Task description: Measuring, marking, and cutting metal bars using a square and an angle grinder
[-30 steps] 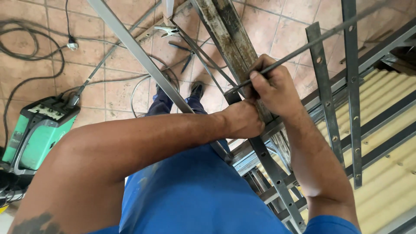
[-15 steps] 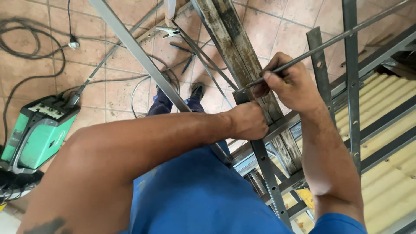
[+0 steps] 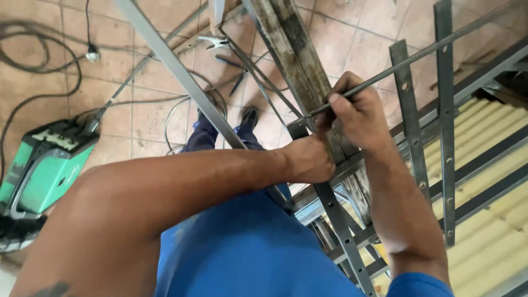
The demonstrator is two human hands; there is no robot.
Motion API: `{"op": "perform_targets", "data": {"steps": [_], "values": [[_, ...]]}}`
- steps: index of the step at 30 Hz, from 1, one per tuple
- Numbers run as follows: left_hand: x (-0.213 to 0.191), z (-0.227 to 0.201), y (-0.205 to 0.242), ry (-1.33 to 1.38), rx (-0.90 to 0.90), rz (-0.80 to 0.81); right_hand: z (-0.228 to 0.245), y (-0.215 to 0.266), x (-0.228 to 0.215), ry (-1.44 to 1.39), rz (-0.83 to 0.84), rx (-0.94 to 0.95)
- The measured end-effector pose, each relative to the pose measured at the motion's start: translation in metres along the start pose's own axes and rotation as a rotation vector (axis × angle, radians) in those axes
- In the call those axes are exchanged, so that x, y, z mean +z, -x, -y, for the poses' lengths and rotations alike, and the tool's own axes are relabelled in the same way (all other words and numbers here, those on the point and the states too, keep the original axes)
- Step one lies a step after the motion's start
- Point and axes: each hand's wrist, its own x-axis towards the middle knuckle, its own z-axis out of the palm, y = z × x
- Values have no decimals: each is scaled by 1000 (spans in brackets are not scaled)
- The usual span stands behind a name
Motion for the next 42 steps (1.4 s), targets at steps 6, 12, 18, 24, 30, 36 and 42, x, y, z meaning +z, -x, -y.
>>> {"op": "perform_targets", "data": {"steps": [6, 12, 18, 24, 30, 36, 42], "values": [[-4, 1, 3, 107, 41, 30, -16, 3, -6, 39, 13, 8], [-3, -2, 2, 115, 10, 28, -41, 2, -44, 130, -19, -63], [-7, -2, 8, 131, 16, 8, -15, 10, -49, 25, -36, 66], [-13, 0, 4, 179, 38, 198, -7, 10, 0, -49, -9, 44], [-9, 0, 2, 172, 89, 265, -10, 11, 11, -133, 20, 38], [-5, -3, 1, 129, 54, 150, -16, 5, -4, -67, 68, 6], [-23, -1, 9, 112, 7, 125, -34, 7, -56, -26, -23, 4]]}}
